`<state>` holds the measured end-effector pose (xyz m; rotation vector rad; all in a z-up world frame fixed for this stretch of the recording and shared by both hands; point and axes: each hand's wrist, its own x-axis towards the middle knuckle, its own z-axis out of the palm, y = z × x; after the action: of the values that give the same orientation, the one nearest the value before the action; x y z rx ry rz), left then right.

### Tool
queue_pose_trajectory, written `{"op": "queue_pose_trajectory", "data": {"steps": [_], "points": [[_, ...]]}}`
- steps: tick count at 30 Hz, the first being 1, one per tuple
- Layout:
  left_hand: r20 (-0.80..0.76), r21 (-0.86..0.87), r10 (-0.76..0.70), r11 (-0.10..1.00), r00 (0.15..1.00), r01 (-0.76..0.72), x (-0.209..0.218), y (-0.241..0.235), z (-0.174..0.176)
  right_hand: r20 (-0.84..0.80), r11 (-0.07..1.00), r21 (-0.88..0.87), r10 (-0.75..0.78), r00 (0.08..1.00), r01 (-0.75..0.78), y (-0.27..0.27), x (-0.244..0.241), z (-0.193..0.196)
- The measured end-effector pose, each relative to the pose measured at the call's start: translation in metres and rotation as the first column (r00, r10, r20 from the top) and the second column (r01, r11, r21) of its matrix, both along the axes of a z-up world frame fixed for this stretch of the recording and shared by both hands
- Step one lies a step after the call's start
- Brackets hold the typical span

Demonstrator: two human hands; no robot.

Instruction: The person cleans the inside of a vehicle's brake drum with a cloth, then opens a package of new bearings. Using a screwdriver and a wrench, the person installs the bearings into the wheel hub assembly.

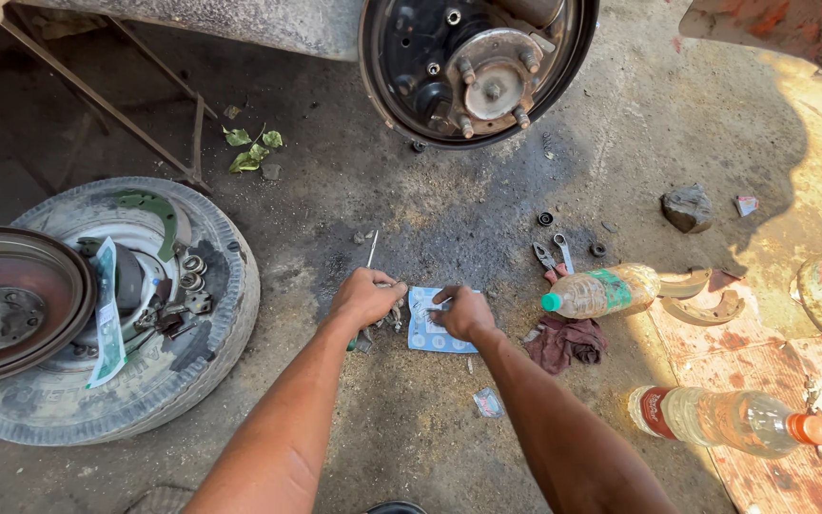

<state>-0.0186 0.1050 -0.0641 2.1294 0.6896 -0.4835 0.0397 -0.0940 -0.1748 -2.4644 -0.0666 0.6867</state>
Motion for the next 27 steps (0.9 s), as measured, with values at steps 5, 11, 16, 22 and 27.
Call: {"op": "queue_pose_trajectory", "data": {"steps": [5,11,16,22,27], "points": [[-0.018,0.008,-0.013,1.000,1.000,0.013,-0.002,-0.003,0.004,0.024,0.999,-0.018,-0.048,0.999,0.049,-0.023,0.011,0.003],[-0.041,0.018,-0.020,1.000,0.999,0.021,-0.002,-0.007,0.007,0.027,0.999,-0.040,-0.026,0.999,0.027,-0.030,0.012,-0.001],[-0.040,0.020,-0.020,1.000,0.999,0.021,-0.001,-0.008,0.001,0.053,0.998,-0.042,-0.042,0.998,0.044,-0.034,0.016,-0.005],[-0.036,0.016,-0.008,1.000,0.999,0.008,-0.003,-0.002,0.000,-0.001,0.997,-0.075,-0.028,1.000,0.028,-0.031,0.017,0.008],[0.002,-0.127,0.098,0.987,0.995,-0.097,-0.007,-0.005,0.005,0.038,0.976,-0.205,0.083,0.996,-0.073,-0.019,0.011,0.008]]}}
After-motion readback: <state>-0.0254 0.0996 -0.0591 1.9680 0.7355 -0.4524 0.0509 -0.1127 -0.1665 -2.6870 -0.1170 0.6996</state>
